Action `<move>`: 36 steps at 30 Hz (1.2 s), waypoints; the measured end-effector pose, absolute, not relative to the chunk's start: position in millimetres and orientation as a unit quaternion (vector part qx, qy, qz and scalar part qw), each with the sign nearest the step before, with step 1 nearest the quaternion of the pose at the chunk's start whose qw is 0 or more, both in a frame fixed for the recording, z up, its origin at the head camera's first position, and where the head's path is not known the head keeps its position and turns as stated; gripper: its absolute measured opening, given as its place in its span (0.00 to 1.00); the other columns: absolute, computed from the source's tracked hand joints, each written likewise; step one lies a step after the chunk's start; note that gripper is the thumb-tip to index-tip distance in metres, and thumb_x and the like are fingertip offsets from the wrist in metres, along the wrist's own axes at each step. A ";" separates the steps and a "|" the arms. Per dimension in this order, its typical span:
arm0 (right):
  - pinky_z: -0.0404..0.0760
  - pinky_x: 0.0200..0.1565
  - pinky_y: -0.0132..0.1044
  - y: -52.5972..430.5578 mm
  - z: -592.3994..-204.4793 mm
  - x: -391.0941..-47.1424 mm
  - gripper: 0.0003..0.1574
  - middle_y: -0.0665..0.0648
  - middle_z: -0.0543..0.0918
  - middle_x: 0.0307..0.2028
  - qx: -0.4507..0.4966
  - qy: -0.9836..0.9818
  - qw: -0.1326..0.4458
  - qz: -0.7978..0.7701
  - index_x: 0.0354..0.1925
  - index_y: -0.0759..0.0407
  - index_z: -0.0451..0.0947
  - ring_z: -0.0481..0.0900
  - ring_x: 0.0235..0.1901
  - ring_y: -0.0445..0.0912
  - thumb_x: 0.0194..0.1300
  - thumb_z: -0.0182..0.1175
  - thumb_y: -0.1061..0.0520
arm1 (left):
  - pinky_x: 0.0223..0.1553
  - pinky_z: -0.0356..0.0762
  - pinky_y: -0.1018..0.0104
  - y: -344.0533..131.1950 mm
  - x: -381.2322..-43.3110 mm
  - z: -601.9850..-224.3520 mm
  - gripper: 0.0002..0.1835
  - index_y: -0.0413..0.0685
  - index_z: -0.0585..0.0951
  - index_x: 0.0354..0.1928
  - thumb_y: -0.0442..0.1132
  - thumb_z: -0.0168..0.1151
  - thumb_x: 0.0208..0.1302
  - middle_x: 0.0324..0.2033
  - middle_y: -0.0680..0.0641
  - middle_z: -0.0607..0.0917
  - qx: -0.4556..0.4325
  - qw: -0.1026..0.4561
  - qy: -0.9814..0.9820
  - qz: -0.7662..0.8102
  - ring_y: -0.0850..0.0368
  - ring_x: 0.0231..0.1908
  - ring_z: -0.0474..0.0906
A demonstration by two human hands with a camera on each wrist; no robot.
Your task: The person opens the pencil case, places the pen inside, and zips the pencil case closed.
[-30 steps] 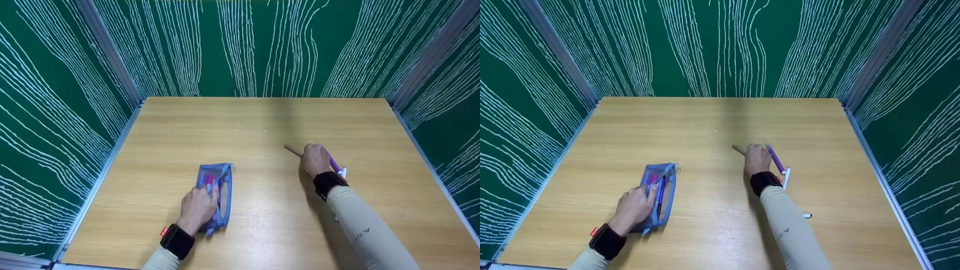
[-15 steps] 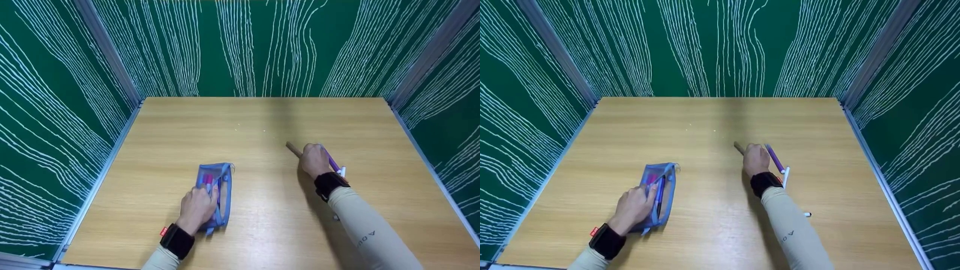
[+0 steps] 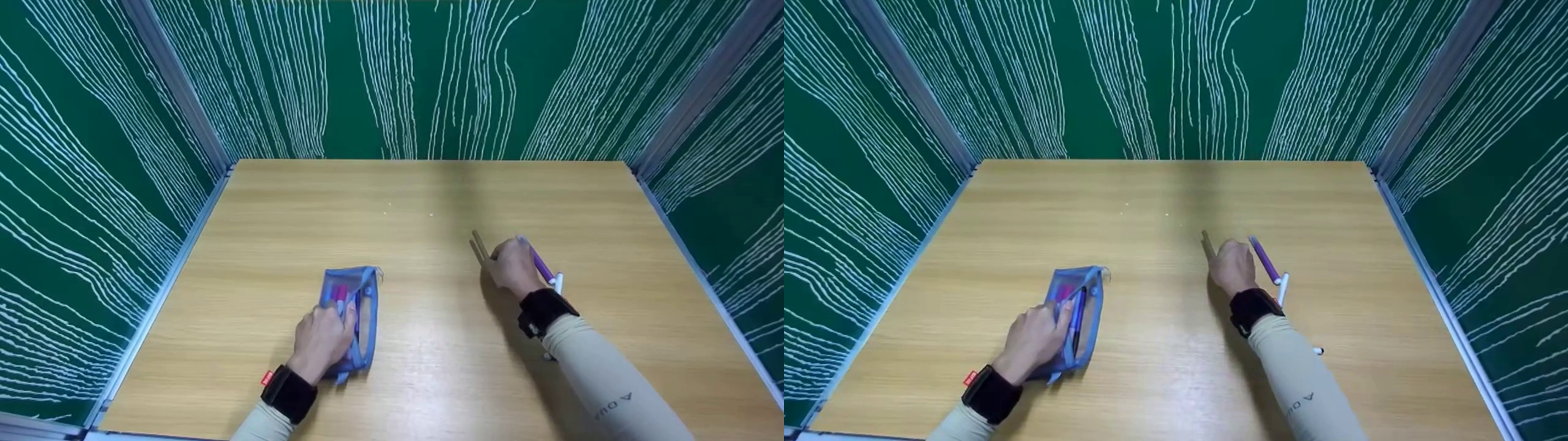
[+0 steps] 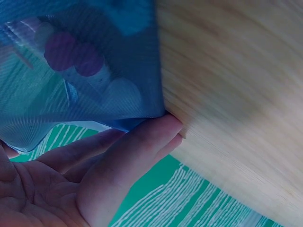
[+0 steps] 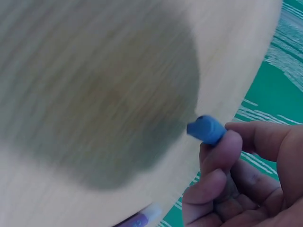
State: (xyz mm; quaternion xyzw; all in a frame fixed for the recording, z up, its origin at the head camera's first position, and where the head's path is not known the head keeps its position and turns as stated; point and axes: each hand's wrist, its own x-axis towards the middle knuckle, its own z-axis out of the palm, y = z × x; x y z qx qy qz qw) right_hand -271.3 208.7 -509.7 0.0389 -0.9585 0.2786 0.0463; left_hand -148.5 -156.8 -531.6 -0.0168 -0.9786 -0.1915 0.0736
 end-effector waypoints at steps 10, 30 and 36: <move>0.81 0.23 0.33 176.7 -506.8 -251.2 0.08 0.56 0.85 0.17 0.006 -0.922 -0.049 0.385 0.36 0.67 0.88 0.83 0.16 0.44 0.66 0.67 0.62 | 0.25 0.78 0.50 -156.5 -148.8 -531.0 0.25 0.49 0.71 0.22 0.54 0.46 0.77 0.21 0.44 0.77 -0.015 0.069 -0.979 -0.192 0.49 0.22 0.77; 0.83 0.26 0.35 98.6 -515.4 -208.1 0.03 0.54 0.86 0.25 -0.006 -0.872 -0.138 0.470 0.32 0.61 0.87 0.83 0.21 0.45 0.63 0.71 0.62 | 0.28 0.80 0.48 -156.6 -148.2 -531.3 0.25 0.45 0.76 0.27 0.54 0.47 0.78 0.24 0.40 0.80 -0.011 0.074 -0.978 -0.195 0.45 0.25 0.81; 0.84 0.25 0.37 79.1 -518.5 -196.0 0.04 0.54 0.86 0.24 0.007 -0.863 -0.148 0.483 0.31 0.61 0.87 0.83 0.19 0.44 0.62 0.72 0.62 | 0.28 0.80 0.49 -156.6 -148.4 -531.3 0.25 0.47 0.74 0.25 0.55 0.46 0.78 0.23 0.42 0.78 -0.009 0.064 -0.978 -0.197 0.47 0.24 0.79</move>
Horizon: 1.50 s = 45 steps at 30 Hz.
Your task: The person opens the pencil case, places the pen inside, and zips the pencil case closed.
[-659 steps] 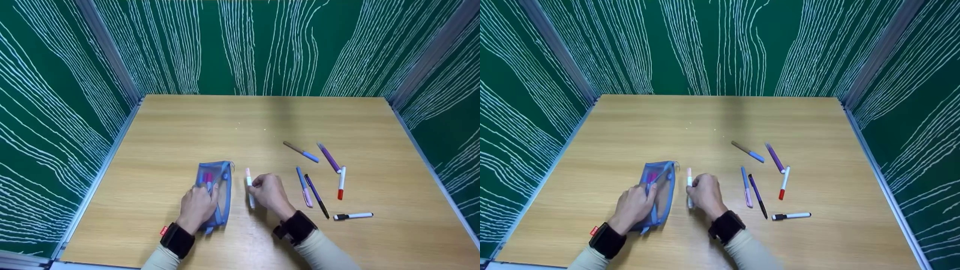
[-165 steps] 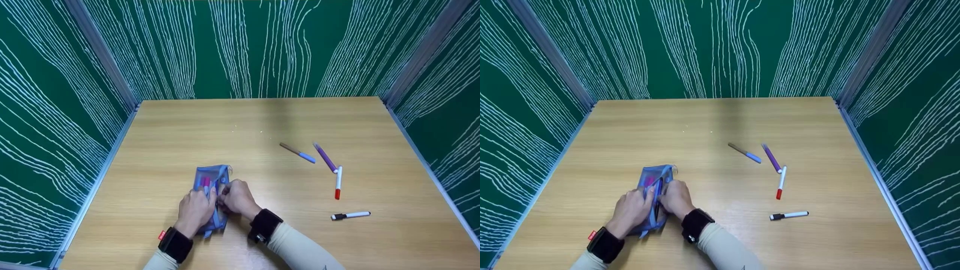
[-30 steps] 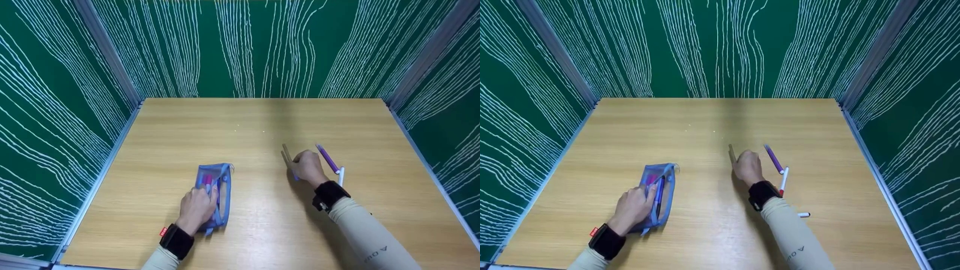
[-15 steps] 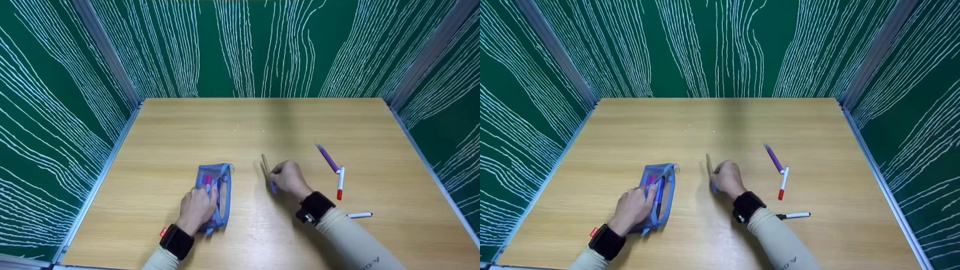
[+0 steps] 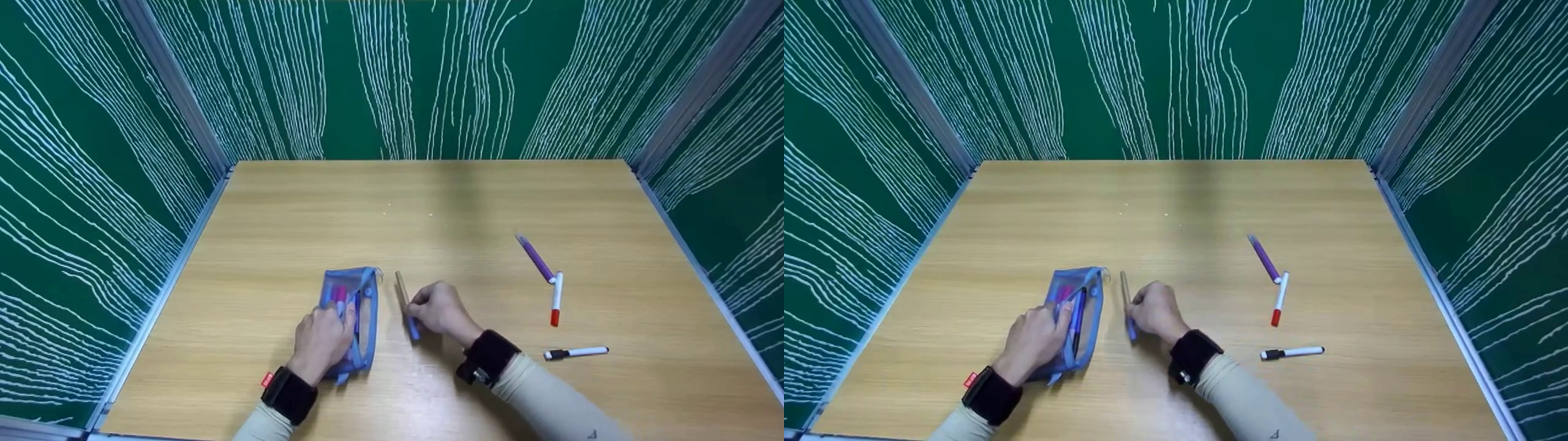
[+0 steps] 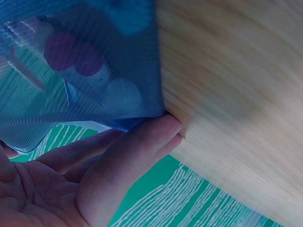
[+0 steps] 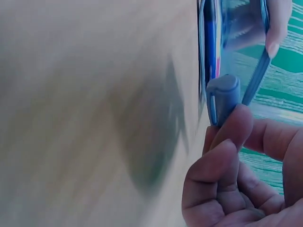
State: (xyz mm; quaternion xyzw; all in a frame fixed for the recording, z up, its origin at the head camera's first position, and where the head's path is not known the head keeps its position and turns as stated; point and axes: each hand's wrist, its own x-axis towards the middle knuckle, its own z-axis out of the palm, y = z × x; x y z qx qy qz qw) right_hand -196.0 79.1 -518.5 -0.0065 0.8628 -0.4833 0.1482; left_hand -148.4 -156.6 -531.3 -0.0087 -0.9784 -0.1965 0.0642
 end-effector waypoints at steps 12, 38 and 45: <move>0.81 0.22 0.35 46.6 -520.5 -182.2 0.06 0.53 0.85 0.19 -0.046 0.844 0.164 -0.508 0.28 0.58 0.87 0.83 0.17 0.43 0.63 0.72 0.59 | 0.27 0.80 0.49 -155.5 -146.9 -533.5 0.26 0.42 0.77 0.28 0.55 0.48 0.77 0.24 0.39 0.81 -0.010 0.084 -0.977 -0.194 0.44 0.25 0.82; 0.83 0.21 0.37 -6.3 -529.6 -178.0 0.07 0.59 0.84 0.17 -0.002 0.781 0.201 -0.591 0.29 0.65 0.83 0.82 0.12 0.42 0.64 0.70 0.64 | 0.25 0.79 0.47 -154.6 -147.5 -534.0 0.27 0.44 0.75 0.24 0.55 0.47 0.78 0.24 0.37 0.82 -0.009 0.091 -0.978 -0.189 0.40 0.25 0.82; 0.83 0.20 0.37 -10.9 -534.7 -178.8 0.09 0.58 0.83 0.16 -0.002 0.774 0.200 -0.600 0.28 0.65 0.80 0.80 0.11 0.42 0.64 0.69 0.65 | 0.29 0.80 0.45 -154.1 -148.0 -532.5 0.28 0.39 0.80 0.29 0.56 0.46 0.77 0.27 0.35 0.83 0.001 0.087 -0.979 -0.182 0.37 0.29 0.83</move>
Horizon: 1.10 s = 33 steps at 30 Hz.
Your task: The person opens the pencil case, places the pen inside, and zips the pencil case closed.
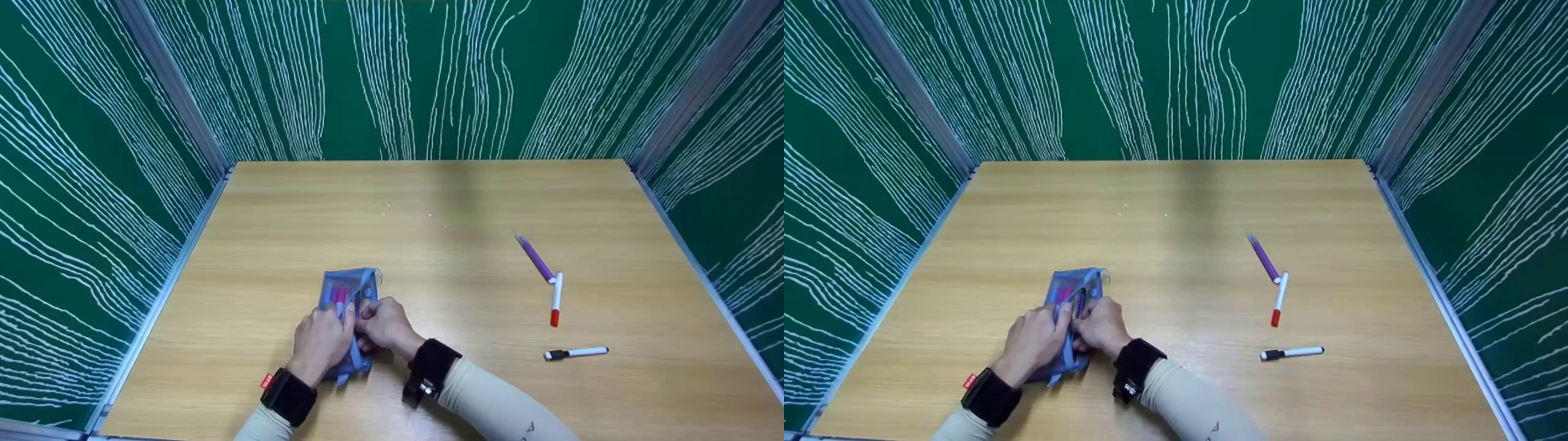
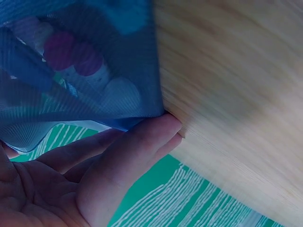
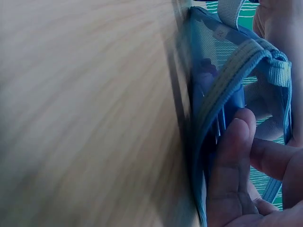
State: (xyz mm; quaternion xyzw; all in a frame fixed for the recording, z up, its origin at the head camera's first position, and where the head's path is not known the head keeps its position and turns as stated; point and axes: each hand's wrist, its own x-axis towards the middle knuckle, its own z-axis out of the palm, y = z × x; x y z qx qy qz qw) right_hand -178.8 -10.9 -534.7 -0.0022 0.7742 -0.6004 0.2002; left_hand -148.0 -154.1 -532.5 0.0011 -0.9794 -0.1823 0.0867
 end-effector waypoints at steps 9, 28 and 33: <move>0.83 0.19 0.38 -11.0 -532.0 -178.4 0.10 0.58 0.83 0.16 -0.013 0.776 0.194 -0.601 0.26 0.64 0.82 0.80 0.11 0.42 0.63 0.71 0.62 | 0.28 0.79 0.46 -155.5 -148.4 -532.3 0.26 0.41 0.78 0.27 0.55 0.48 0.76 0.26 0.36 0.83 -0.001 0.083 -0.978 -0.190 0.39 0.27 0.83; 0.84 0.23 0.40 27.6 -518.8 -188.3 0.08 0.60 0.87 0.22 -0.063 0.848 0.132 -0.510 0.29 0.58 0.87 0.88 0.21 0.55 0.63 0.73 0.56 | 0.28 0.80 0.47 -155.8 -148.5 -530.8 0.28 0.39 0.80 0.32 0.56 0.46 0.77 0.28 0.36 0.84 -0.001 0.070 -0.982 -0.178 0.40 0.28 0.83; 0.83 0.22 0.38 45.8 -513.3 -193.6 0.09 0.61 0.87 0.22 -0.064 0.859 0.119 -0.493 0.31 0.59 0.85 0.87 0.21 0.55 0.63 0.73 0.56 | 0.26 0.79 0.49 -156.0 -148.8 -530.8 0.27 0.42 0.77 0.28 0.56 0.46 0.77 0.24 0.40 0.80 -0.004 0.066 -0.982 -0.175 0.44 0.24 0.80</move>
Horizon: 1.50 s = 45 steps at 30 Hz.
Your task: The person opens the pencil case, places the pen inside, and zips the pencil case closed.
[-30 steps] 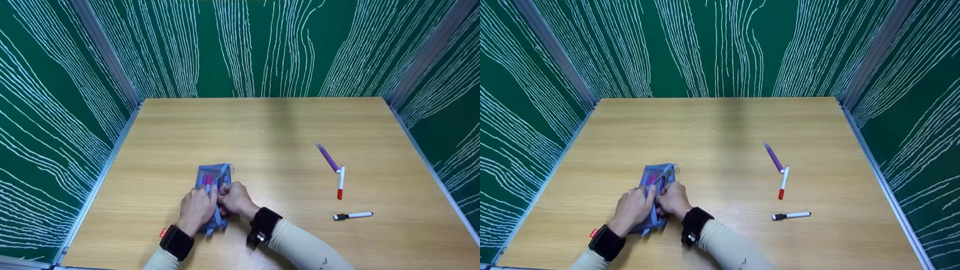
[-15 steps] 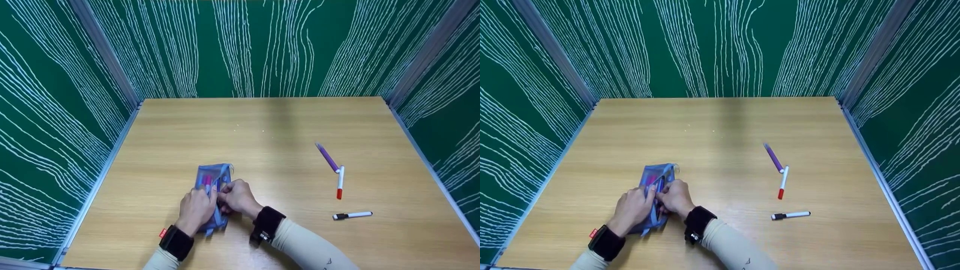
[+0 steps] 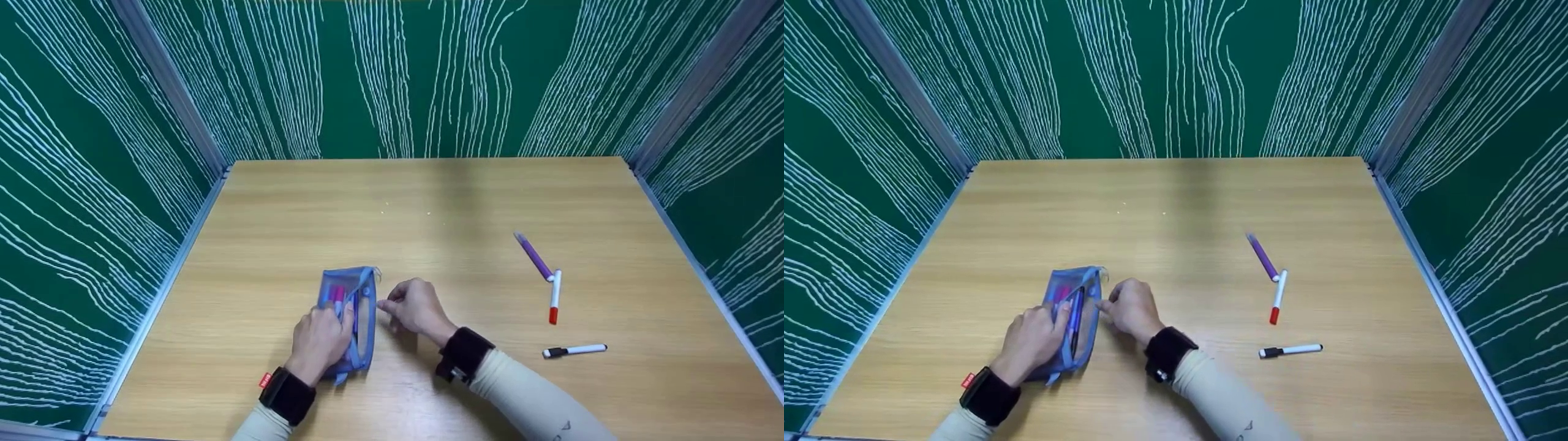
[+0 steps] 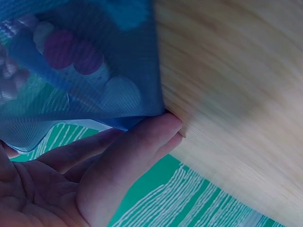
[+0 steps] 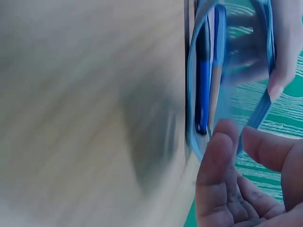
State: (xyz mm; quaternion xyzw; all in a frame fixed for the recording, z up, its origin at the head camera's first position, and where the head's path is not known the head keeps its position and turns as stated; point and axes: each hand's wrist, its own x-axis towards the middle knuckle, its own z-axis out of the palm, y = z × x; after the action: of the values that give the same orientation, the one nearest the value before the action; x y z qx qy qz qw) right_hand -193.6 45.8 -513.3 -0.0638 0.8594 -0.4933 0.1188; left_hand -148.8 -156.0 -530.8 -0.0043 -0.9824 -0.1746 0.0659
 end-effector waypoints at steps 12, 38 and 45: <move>0.83 0.32 0.36 79.8 -506.2 -205.6 0.17 0.51 0.85 0.24 -0.037 0.900 0.067 -0.429 0.41 0.62 0.85 0.83 0.19 0.43 0.59 0.77 0.53 | 0.26 0.79 0.51 -155.5 -148.6 -529.2 0.27 0.47 0.73 0.23 0.56 0.45 0.78 0.23 0.42 0.77 -0.003 0.049 -0.983 -0.180 0.47 0.23 0.77; 0.83 0.40 0.50 194.7 -502.3 -233.5 0.31 0.71 0.86 0.45 -0.009 0.954 -0.015 -0.299 0.54 0.71 0.81 0.85 0.32 0.55 0.62 0.73 0.50 | 0.26 0.79 0.50 -155.2 -147.6 -530.3 0.28 0.46 0.73 0.22 0.56 0.45 0.78 0.22 0.42 0.78 -0.012 0.066 -0.983 -0.173 0.46 0.23 0.79; 0.81 0.45 0.60 224.0 -500.6 -242.0 0.30 0.74 0.85 0.46 0.002 0.968 -0.050 -0.244 0.52 0.71 0.82 0.85 0.41 0.67 0.61 0.74 0.50 | 0.26 0.79 0.50 -155.3 -147.9 -531.0 0.27 0.46 0.73 0.23 0.56 0.45 0.78 0.22 0.43 0.77 -0.014 0.066 -0.982 -0.174 0.47 0.23 0.78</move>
State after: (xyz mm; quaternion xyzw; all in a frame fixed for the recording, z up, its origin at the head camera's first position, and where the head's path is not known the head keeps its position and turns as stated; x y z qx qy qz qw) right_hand -242.0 224.0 -500.6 0.0023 0.9684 -0.2444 -0.0499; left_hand -147.9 -155.3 -531.0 -0.0139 -0.9824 -0.1742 0.0657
